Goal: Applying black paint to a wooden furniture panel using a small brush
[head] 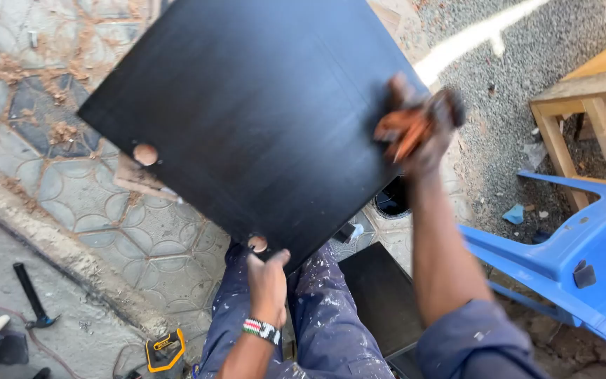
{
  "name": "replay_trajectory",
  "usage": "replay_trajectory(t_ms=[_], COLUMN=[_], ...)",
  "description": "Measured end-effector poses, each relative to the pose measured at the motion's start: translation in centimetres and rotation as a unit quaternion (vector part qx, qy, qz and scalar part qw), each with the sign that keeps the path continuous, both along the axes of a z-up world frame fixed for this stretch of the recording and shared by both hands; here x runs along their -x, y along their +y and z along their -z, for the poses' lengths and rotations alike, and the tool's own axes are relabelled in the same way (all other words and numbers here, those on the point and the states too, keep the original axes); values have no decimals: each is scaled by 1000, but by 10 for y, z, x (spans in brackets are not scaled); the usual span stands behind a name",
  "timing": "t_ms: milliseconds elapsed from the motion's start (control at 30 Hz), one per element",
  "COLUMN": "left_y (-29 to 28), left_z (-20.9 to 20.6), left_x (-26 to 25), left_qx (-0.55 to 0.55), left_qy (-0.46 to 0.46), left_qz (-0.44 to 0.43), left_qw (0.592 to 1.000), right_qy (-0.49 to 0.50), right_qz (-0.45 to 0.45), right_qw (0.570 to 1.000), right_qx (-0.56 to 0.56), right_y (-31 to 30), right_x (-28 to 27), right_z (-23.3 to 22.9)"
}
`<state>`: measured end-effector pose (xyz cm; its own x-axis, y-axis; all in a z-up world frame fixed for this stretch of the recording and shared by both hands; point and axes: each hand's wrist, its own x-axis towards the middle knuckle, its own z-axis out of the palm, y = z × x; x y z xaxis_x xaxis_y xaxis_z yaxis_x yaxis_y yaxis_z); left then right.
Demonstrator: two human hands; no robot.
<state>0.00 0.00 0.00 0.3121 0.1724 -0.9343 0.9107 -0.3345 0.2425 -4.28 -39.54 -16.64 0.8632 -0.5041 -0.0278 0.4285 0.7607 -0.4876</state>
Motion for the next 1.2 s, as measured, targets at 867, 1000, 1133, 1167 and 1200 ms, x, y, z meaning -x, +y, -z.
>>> replay_trajectory(t_ms=[867, 1000, 1133, 1167, 1200], left_y=[78, 59, 51, 46, 42], left_z=[80, 102, 179, 195, 213], left_x=[78, 108, 153, 163, 173], left_qx=[221, 207, 224, 241, 259], left_qy=[247, 227, 199, 192, 184], left_qz=[217, 250, 270, 246, 222], left_qw=[918, 918, 915, 919, 922], right_qy=[633, 510, 613, 601, 588], right_qz=[234, 212, 156, 163, 171], right_qw=[723, 812, 764, 776, 788], right_qx=[-149, -188, -130, -99, -68], right_y=[320, 320, 261, 250, 240], right_x=[365, 381, 365, 367, 368], right_z=[-26, 10, 64, 92, 121])
